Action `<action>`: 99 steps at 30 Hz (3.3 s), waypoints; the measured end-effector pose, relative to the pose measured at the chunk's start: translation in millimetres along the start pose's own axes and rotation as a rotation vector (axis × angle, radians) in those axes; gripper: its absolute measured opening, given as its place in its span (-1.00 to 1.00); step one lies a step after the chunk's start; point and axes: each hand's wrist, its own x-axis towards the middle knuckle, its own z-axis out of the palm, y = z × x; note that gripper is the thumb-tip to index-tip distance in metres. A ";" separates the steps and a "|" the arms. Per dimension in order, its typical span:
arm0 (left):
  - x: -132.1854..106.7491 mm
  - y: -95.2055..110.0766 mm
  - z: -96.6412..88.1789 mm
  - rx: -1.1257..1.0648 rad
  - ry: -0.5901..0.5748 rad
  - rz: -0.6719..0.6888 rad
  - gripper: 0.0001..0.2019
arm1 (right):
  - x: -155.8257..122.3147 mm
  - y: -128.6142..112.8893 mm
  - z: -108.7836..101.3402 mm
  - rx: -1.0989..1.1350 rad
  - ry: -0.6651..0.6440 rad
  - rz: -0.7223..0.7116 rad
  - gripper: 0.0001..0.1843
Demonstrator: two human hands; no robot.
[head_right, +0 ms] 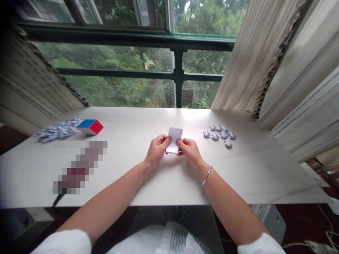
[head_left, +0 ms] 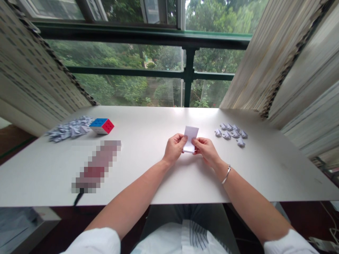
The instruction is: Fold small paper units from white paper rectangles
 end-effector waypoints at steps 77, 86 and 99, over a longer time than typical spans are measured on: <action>0.1 10.9 -0.3 -0.084 0.027 0.075 -0.68 | 1.5 -7.1 -5.8 -0.036 0.119 -0.151 -0.56; 6.0 6.2 -5.2 -0.098 0.097 0.072 -0.67 | 0.6 -6.8 -3.7 -0.038 0.067 -0.133 -0.55; 1.4 9.7 -2.1 -0.074 0.052 0.055 -0.66 | 0.2 -2.2 -5.1 -0.077 0.080 -0.226 -0.63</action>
